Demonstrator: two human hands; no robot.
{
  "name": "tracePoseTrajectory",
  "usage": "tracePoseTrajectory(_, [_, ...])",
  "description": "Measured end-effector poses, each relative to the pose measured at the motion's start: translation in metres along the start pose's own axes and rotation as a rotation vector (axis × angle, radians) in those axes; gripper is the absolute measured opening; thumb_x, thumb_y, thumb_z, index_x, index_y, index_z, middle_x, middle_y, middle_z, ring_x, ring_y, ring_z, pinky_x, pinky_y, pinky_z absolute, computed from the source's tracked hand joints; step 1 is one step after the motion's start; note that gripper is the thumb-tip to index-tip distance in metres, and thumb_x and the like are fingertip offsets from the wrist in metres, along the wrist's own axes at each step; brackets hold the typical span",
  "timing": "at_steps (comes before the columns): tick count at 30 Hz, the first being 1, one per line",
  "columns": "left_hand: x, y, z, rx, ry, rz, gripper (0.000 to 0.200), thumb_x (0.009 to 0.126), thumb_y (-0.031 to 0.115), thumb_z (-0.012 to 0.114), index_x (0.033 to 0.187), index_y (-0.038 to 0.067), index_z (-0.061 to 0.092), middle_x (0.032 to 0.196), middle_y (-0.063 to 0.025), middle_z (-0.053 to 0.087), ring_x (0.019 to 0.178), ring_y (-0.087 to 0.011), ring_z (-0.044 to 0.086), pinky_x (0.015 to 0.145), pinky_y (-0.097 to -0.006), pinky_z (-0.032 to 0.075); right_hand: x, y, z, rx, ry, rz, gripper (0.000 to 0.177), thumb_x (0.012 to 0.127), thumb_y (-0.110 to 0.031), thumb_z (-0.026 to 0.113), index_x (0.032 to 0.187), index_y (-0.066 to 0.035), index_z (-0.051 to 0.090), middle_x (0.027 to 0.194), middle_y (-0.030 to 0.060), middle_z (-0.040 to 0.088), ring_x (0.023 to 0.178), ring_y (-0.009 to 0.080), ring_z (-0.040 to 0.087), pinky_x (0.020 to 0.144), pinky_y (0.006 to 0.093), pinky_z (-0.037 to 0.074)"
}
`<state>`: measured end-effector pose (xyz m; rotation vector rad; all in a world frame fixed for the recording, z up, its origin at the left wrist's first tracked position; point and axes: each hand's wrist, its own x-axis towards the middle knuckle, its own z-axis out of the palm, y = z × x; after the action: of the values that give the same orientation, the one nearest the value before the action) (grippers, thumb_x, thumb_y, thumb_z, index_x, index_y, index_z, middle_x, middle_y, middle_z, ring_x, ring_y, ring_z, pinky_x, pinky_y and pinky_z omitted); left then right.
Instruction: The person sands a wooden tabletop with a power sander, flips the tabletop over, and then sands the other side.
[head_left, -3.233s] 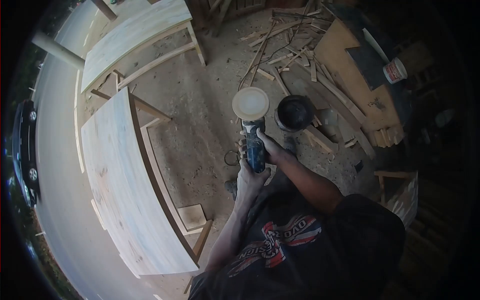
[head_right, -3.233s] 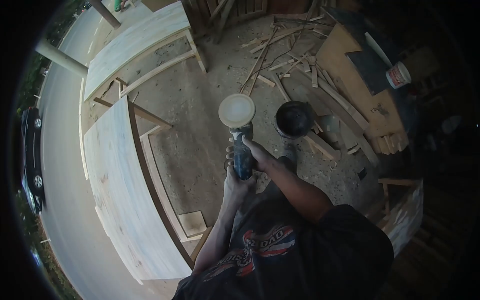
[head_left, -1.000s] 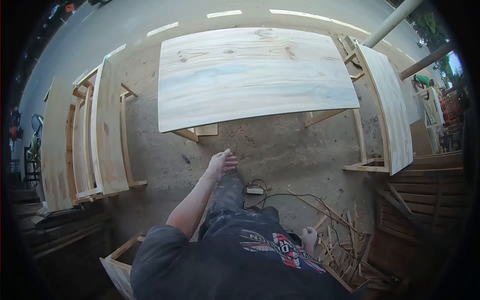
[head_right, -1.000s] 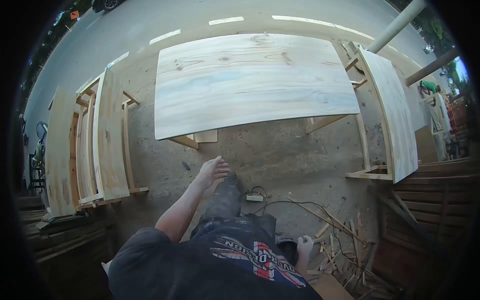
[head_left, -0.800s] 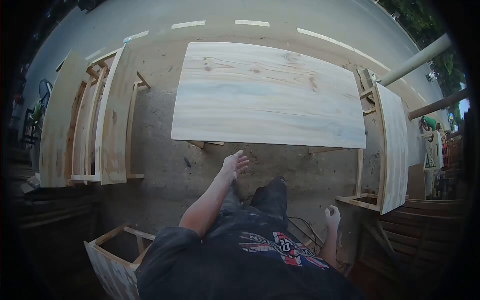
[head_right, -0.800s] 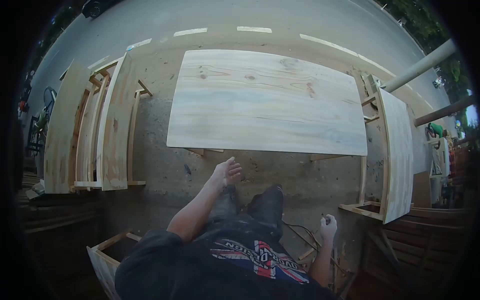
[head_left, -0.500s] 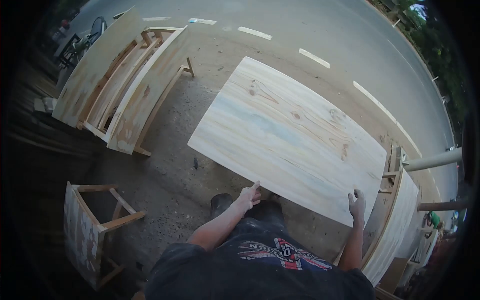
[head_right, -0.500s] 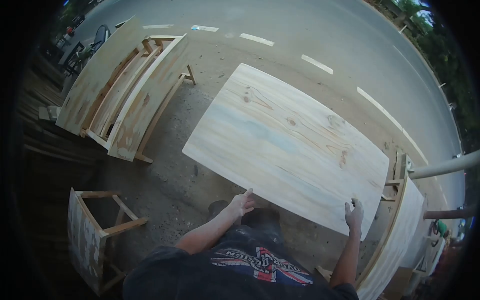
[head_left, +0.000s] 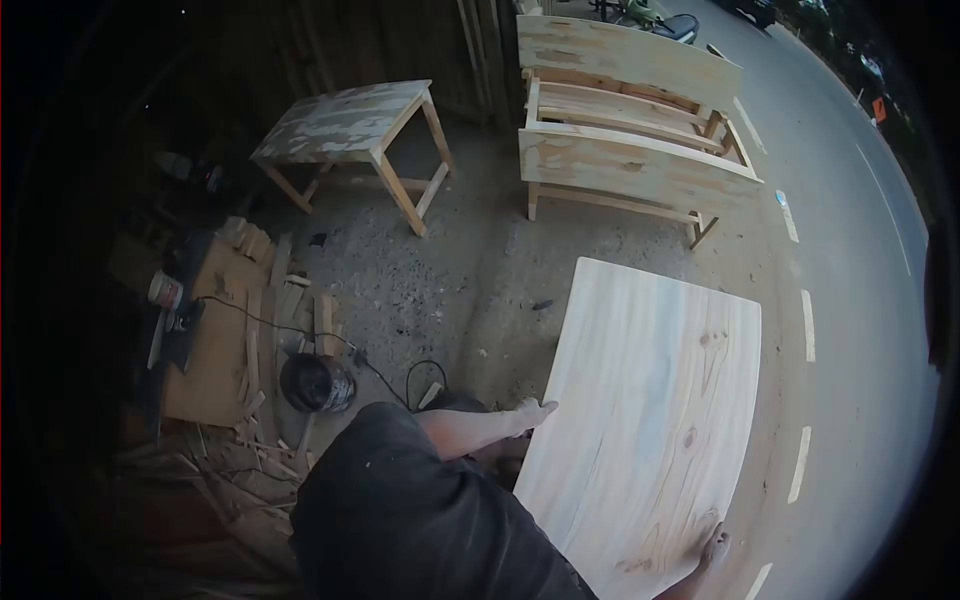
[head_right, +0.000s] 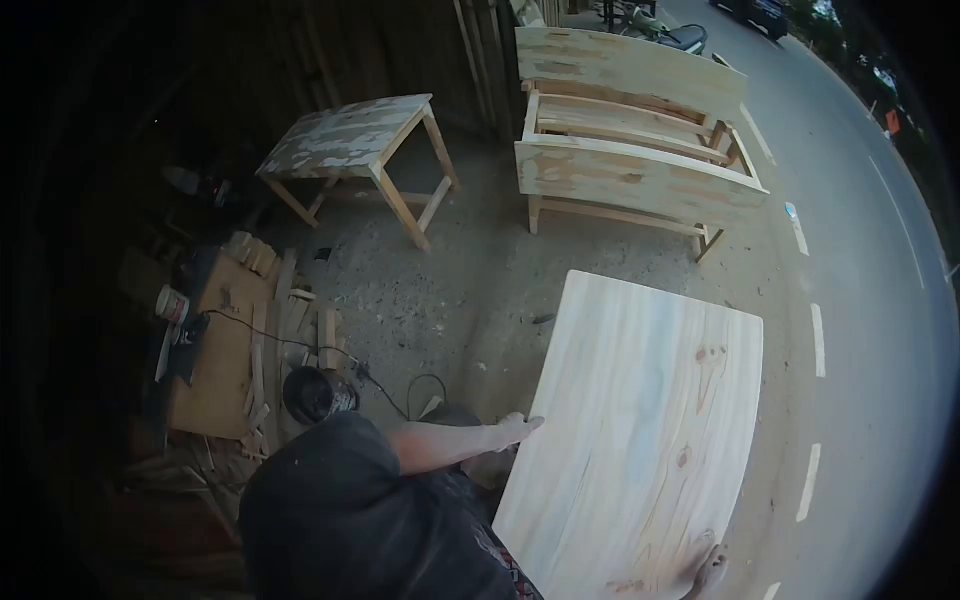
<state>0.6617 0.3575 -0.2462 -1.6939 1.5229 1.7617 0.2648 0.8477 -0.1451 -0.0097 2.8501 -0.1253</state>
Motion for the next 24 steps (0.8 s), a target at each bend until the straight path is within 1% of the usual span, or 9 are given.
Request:
tracePoseTrajectory(1, [-0.005,0.003,0.015,-0.015,-0.004,0.028,0.087,0.096,0.072,0.061,0.125,-0.010,0.064,0.112,-0.0216,0.074,0.090,-0.0353,0.075,0.070,-0.0511,0.059,0.008,0.003,0.003,-0.060,0.015,-0.025,0.071,0.099,-0.065,0.061,0.136,-0.004,0.059,0.139,0.0233,0.060,0.126,0.0387,0.056,0.103,0.0505,0.048])
tracePoseTrajectory(2, [-0.005,0.000,0.002,-0.044,0.019,0.070,0.088,0.096,0.073,0.060,0.124,-0.010,0.065,0.109,-0.0218,0.075,0.087,-0.0361,0.075,0.068,-0.0519,0.059,0.011,-0.010,0.005,-0.116,0.044,-0.047,0.070,0.099,-0.065,0.060,0.132,-0.004,0.060,0.135,0.0229,0.061,0.122,0.0382,0.057,0.100,0.0510,0.048])
tracePoseTrajectory(3, [-0.038,0.018,-0.011,-0.014,-0.047,0.035,0.090,0.097,0.073,0.057,0.130,-0.011,0.061,0.120,-0.0233,0.073,0.101,-0.0364,0.074,0.076,-0.0517,0.059,0.007,-0.011,0.004,-0.149,0.062,-0.042,0.069,0.098,-0.066,0.060,0.128,-0.004,0.061,0.131,0.0224,0.061,0.118,0.0378,0.057,0.098,0.0516,0.048])
tracePoseTrajectory(5, [0.050,-0.039,0.027,0.256,0.077,0.202,0.089,0.099,0.072,0.054,0.138,-0.008,0.055,0.135,-0.0230,0.067,0.118,-0.0373,0.069,0.093,-0.0520,0.056,0.002,-0.028,-0.003,-0.214,0.107,-0.053,0.067,0.098,-0.068,0.059,0.120,-0.005,0.063,0.123,0.0215,0.063,0.109,0.0369,0.058,0.093,0.0527,0.049])
tracePoseTrajectory(8, [-0.001,-0.038,-0.017,0.153,-0.036,0.158,0.086,0.100,0.070,0.052,0.139,-0.007,0.055,0.136,-0.0222,0.066,0.119,-0.0373,0.068,0.094,-0.0523,0.055,-0.016,-0.040,-0.016,-0.273,0.171,-0.050,0.066,0.098,-0.070,0.057,0.108,-0.006,0.066,0.110,0.0202,0.065,0.097,0.0356,0.059,0.086,0.0543,0.049])
tracePoseTrajectory(15, [-0.028,-0.098,-0.062,0.060,-0.097,0.166,0.078,0.103,0.065,0.047,0.140,-0.004,0.055,0.138,-0.0203,0.065,0.123,-0.0373,0.065,0.099,-0.0531,0.053,-0.081,-0.099,-0.105,-0.284,0.419,-0.112,0.072,0.097,-0.076,0.053,0.080,-0.008,0.073,0.082,0.0170,0.071,0.067,0.0325,0.062,0.069,0.0582,0.051])
tracePoseTrajectory(19, [-0.047,-0.126,-0.081,-0.051,-0.079,0.235,0.074,0.105,0.062,0.044,0.141,-0.002,0.055,0.139,-0.0193,0.064,0.125,-0.0373,0.064,0.101,-0.0535,0.052,-0.160,-0.159,-0.193,-0.176,0.645,-0.238,0.081,0.096,-0.079,0.051,0.064,-0.009,0.078,0.065,0.0152,0.075,0.050,0.0308,0.063,0.059,0.0604,0.051])
tracePoseTrajectory(21, [-0.058,-0.137,-0.098,-0.135,-0.047,0.294,0.072,0.106,0.060,0.042,0.141,-0.001,0.054,0.140,-0.0187,0.063,0.126,-0.0373,0.063,0.103,-0.0537,0.051,-0.262,-0.242,-0.255,-0.077,0.724,-0.365,0.076,0.103,-0.069,0.050,0.065,-0.009,0.077,0.057,0.0089,0.069,0.046,0.0296,0.063,0.052,0.0522,0.051])
tracePoseTrajectory(24, [-0.074,-0.147,-0.124,-0.282,0.031,0.436,0.069,0.107,0.058,0.040,0.142,0.000,0.054,0.141,-0.0179,0.063,0.127,-0.0373,0.062,0.105,-0.0540,0.050,-0.359,-0.314,-0.323,0.073,0.948,-0.589,0.075,0.104,-0.067,0.049,0.065,-0.009,0.076,0.056,0.0086,0.068,0.047,0.0287,0.063,0.051,0.0502,0.051])
